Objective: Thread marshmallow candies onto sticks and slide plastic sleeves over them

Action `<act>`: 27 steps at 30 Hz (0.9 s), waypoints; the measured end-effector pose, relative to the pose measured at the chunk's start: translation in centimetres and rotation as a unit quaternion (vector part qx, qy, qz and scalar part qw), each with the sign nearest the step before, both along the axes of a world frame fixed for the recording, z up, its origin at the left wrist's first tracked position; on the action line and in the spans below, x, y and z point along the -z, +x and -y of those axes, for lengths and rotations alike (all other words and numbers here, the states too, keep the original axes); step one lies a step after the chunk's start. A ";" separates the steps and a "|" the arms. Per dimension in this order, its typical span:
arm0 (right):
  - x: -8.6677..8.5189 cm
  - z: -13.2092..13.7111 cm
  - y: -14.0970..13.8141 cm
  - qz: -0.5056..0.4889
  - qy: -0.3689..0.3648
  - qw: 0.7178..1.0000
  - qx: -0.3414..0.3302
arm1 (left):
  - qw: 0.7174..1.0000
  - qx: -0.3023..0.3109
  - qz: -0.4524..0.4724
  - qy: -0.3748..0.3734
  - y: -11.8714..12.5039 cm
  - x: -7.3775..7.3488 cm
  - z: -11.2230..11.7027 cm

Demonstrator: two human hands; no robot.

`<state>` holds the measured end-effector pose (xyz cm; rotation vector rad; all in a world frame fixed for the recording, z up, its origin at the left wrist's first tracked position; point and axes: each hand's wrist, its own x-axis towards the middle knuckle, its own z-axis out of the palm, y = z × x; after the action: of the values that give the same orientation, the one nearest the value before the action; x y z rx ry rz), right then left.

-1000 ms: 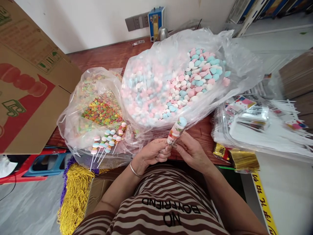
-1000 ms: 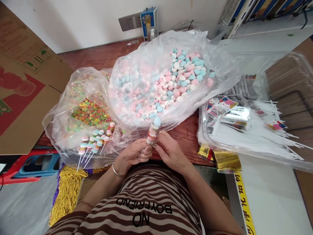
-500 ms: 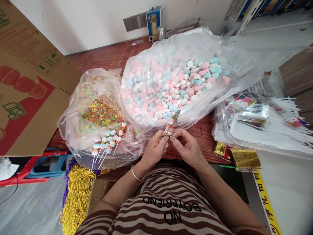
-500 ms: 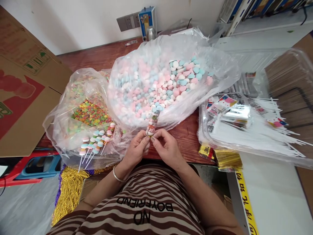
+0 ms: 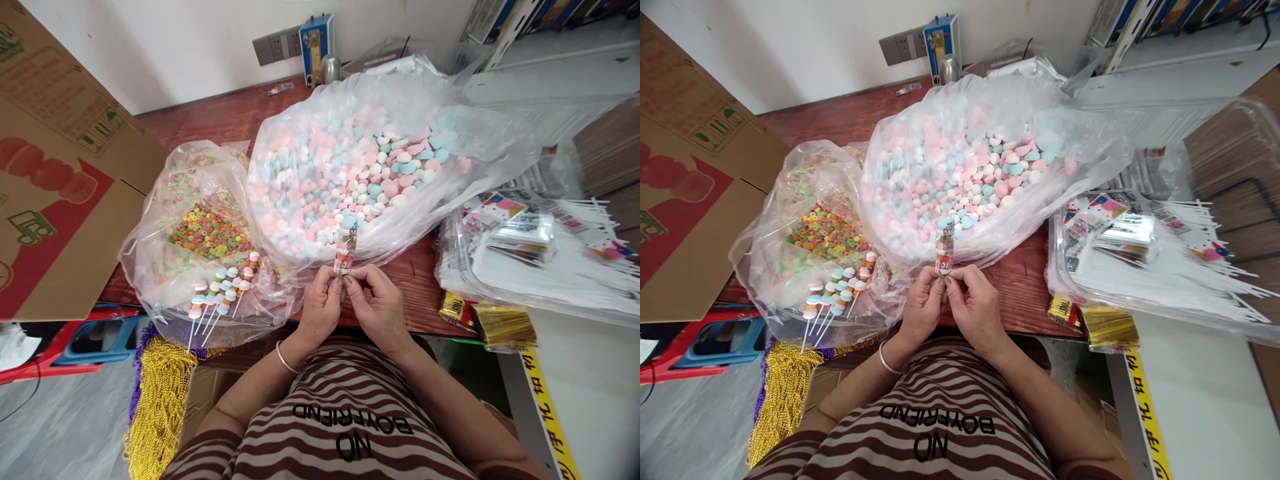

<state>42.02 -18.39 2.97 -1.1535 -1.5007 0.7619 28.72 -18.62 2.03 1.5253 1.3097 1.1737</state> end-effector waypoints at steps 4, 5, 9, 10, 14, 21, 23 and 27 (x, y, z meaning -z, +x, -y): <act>-0.7 0.4 0.6 -0.059 -0.038 0.991 -0.118 | 0.972 0.089 -0.092 0.196 -2.1 -1.0 -2.0; -1.0 0.5 0.8 -0.078 -0.072 0.975 -0.195 | 0.955 0.098 -0.125 0.252 -2.8 -1.7 -2.4; -2.6 0.0 1.7 -0.060 -0.119 0.932 -0.338 | 0.901 -0.015 -0.217 0.375 -5.1 -5.3 -1.8; -3.1 -0.3 2.1 -0.053 -0.090 0.953 -0.283 | 0.909 -0.051 -0.201 0.361 -5.3 -6.1 -1.0; -5.2 -0.8 3.4 -0.027 0.129 0.989 -0.061 | 0.982 0.188 0.010 -0.009 -4.3 -7.2 2.1; -3.5 0.7 0.9 0.120 0.170 0.952 -0.226 | 0.913 0.140 0.352 -0.154 -4.0 -6.0 1.1; -2.8 0.1 0.5 0.061 0.048 0.972 -0.220 | 0.900 0.300 0.289 -0.127 -4.9 -6.5 1.3; -3.1 -0.8 0.3 -0.027 -0.040 0.971 -0.236 | 0.890 0.416 -0.135 -0.130 -5.5 -6.1 1.0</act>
<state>42.32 -17.57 6.07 -0.8278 -1.7337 1.1726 23.23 -19.65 8.11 1.8000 0.7633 0.2359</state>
